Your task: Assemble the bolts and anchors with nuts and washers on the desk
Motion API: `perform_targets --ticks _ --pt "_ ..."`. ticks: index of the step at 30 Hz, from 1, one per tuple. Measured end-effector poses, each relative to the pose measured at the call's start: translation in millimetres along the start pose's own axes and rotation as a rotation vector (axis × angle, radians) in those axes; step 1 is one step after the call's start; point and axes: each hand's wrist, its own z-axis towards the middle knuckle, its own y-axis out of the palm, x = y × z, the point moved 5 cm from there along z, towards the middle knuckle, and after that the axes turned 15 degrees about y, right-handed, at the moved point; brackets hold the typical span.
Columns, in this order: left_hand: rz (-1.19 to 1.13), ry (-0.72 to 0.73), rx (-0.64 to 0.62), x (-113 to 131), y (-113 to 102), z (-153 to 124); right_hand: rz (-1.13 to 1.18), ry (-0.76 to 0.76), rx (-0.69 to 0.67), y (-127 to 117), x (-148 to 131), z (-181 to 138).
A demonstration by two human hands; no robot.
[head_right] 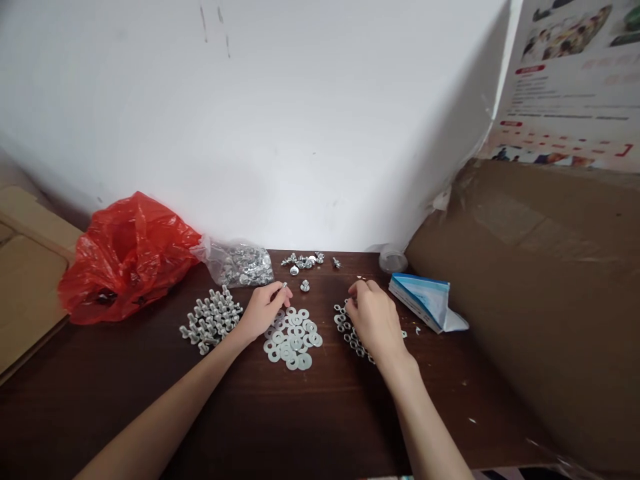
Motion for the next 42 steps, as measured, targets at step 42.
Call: perform_targets --ticks 42 --pt "0.008 -0.035 -0.014 3 -6 -2 1.293 0.071 -0.211 63 -100 -13"
